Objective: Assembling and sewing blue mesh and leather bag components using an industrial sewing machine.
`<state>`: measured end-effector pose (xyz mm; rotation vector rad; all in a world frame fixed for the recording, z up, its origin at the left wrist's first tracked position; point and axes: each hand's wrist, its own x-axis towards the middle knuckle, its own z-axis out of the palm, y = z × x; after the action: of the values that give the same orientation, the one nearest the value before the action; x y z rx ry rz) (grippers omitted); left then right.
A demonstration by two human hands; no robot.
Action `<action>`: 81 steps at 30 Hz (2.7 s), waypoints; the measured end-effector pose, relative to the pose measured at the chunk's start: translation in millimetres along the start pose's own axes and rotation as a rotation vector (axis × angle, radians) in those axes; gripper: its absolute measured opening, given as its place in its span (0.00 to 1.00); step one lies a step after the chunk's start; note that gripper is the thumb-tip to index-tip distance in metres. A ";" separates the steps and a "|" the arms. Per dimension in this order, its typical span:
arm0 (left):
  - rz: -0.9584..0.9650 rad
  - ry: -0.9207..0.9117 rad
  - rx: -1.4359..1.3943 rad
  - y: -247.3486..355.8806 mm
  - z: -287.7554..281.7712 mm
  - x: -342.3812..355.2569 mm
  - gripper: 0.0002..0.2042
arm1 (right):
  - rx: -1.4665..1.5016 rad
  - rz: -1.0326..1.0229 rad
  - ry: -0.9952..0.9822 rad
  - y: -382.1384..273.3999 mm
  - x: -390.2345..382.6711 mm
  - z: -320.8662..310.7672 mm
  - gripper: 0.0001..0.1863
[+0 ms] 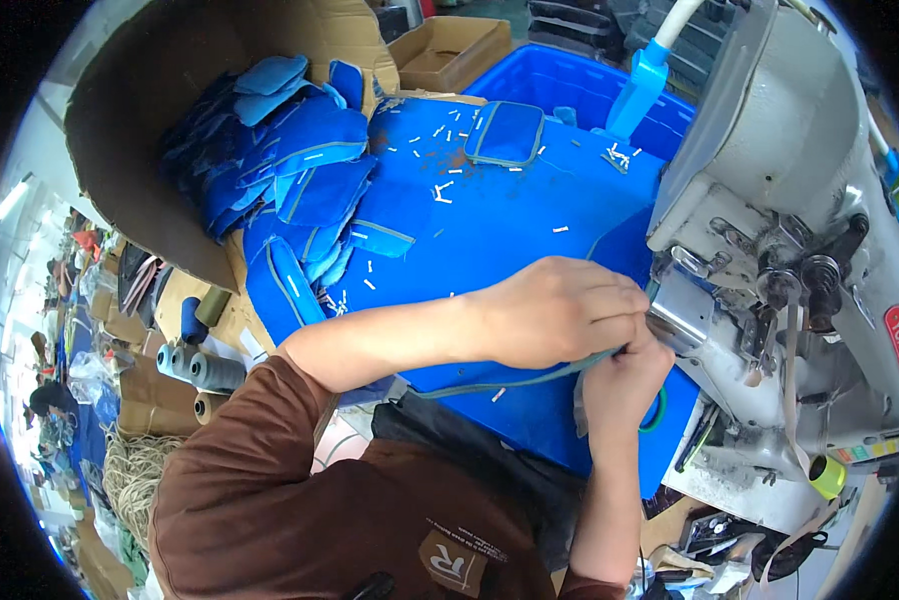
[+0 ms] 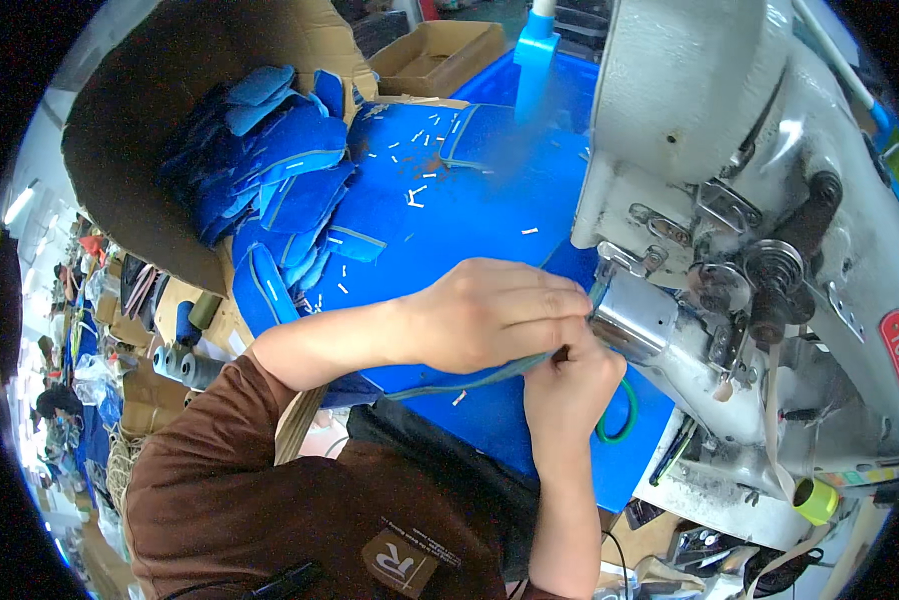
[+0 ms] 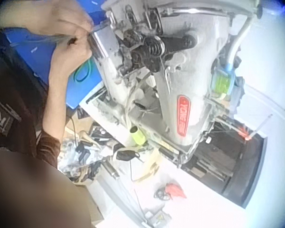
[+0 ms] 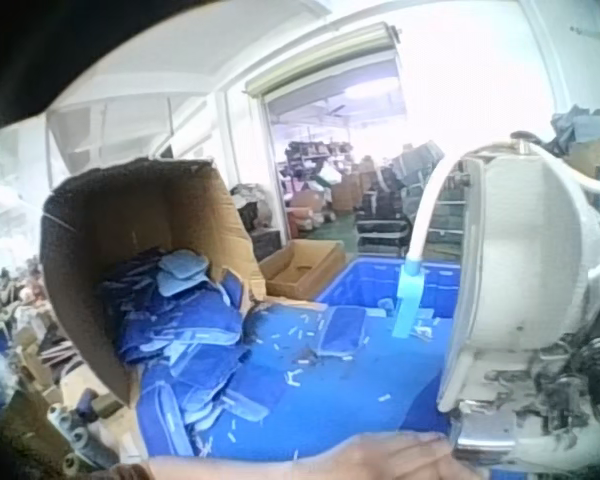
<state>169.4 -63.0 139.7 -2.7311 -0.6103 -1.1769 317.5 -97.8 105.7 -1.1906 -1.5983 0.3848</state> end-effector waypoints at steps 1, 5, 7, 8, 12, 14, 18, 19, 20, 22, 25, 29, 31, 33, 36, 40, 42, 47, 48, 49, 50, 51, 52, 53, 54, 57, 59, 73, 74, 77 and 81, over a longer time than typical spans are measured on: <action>0.018 -0.016 0.014 -2.5 0.0 0.3 0.10 | 0.037 0.045 -0.041 -2.5 0.7 -1.2 0.03; 0.102 -0.024 0.113 -8.1 2.6 1.8 0.10 | 0.149 0.145 -0.099 -3.3 0.2 -4.3 0.05; 0.097 -0.016 0.105 -7.9 1.4 2.8 0.10 | 0.158 0.203 -0.096 -10.3 2.4 -7.2 0.04; 0.091 -0.008 0.102 -7.8 0.7 3.0 0.11 | 0.171 0.258 -0.095 -12.5 3.5 -8.4 0.04; 0.117 0.021 0.135 -5.5 -2.1 0.4 0.11 | 0.157 0.234 -0.101 -3.3 1.8 -14.2 0.04; 0.091 0.006 0.067 -6.4 -5.2 0.4 0.12 | 0.147 0.276 -0.086 -2.5 2.9 -16.7 0.04; 0.075 0.094 -0.003 -2.0 -0.8 1.1 0.14 | 0.305 0.343 -0.095 -3.1 6.3 -27.1 0.07; 0.075 0.091 0.003 -0.4 -0.4 0.6 0.14 | 0.311 0.361 -0.102 -5.2 6.9 -29.3 0.08; 0.046 0.109 0.004 2.1 0.4 -1.2 0.14 | 0.316 0.379 -0.113 -6.7 6.3 -30.7 0.09; -0.032 0.129 -0.030 4.0 0.0 -1.4 0.13 | 0.382 0.456 -0.109 -8.5 8.4 -30.0 0.08; -0.187 0.036 -0.151 4.4 -2.3 0.0 0.13 | 0.418 0.472 -0.155 -10.6 12.4 -34.2 0.09; -0.282 0.030 -0.305 4.8 -0.6 -1.6 0.15 | 0.434 0.533 -0.118 -14.3 10.0 -35.9 0.11; -0.331 0.026 -0.352 3.6 -1.8 -2.7 0.14 | 0.414 0.514 -0.077 -20.2 5.2 -34.5 0.11; -0.381 0.020 -0.407 5.9 -0.4 -5.1 0.14 | 0.476 0.527 -0.113 -21.6 -2.9 -37.5 0.10; -0.294 0.074 -0.339 9.1 3.5 -5.9 0.14 | 0.569 0.547 -0.146 -20.9 -9.2 -39.6 0.09; -0.211 0.048 -0.185 11.7 1.4 -2.4 0.14 | 0.532 0.503 -0.109 -11.4 0.5 -39.8 0.07; -0.199 0.051 -0.163 13.8 1.7 -2.0 0.14 | 0.538 0.510 -0.073 -9.9 1.5 -33.5 0.06; -0.227 0.045 -0.142 17.8 1.2 2.2 0.14 | 0.515 0.513 -0.064 -9.9 6.7 -33.9 0.06; -0.230 0.046 -0.140 18.6 0.8 1.3 0.14 | 0.531 0.529 -0.055 -11.1 8.0 -34.1 0.06; -0.245 0.057 -0.162 20.0 0.5 0.0 0.14 | 0.532 0.528 -0.060 -13.5 8.3 -34.2 0.06; -0.259 0.067 -0.183 20.5 0.5 -1.4 0.14 | 0.549 0.556 -0.042 -16.4 7.7 -33.7 0.06; -0.262 0.069 -0.181 19.3 0.3 -2.1 0.14 | 0.567 0.583 -0.025 -18.1 6.7 -33.0 0.06; -0.298 0.062 -0.248 17.4 0.0 -2.3 0.14 | 0.568 0.583 -0.028 -17.8 3.5 -32.6 0.06; -0.334 0.055 -0.316 16.2 -0.7 -2.6 0.14 | 0.549 0.558 -0.054 -17.0 -1.5 -32.8 0.05; -0.337 0.054 -0.315 16.0 -2.0 -3.3 0.14 | 0.529 0.534 -0.078 -16.9 -3.9 -32.7 0.04; -0.488 0.073 -0.464 14.7 -5.8 -5.7 0.14 | 0.455 0.467 -0.114 -11.8 -5.2 -26.9 0.05; -0.399 0.089 -0.395 14.7 0.7 -4.8 0.13 | 0.456 0.413 -0.086 -6.9 -6.1 -23.4 0.06; -0.173 -0.014 -0.109 6.8 -0.6 1.7 0.14 | 0.401 0.409 -0.024 -10.2 0.9 -16.9 0.02; -0.172 -0.016 -0.110 8.2 -0.9 1.7 0.14 | 0.424 0.432 -0.010 -12.1 0.0 -16.9 0.02; -0.272 0.009 -0.246 10.5 -1.2 1.0 0.15 | 0.156 0.321 0.006 -2.1 -4.2 -11.5 0.02; -0.417 0.057 -0.439 0.4 -5.4 1.0 0.13 | 0.068 0.359 -0.081 -13.2 0.3 -8.1 0.07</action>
<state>166.6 -64.4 144.2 -2.9945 -1.0663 -1.6468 318.0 -106.1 118.9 -1.4263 -1.4254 0.7194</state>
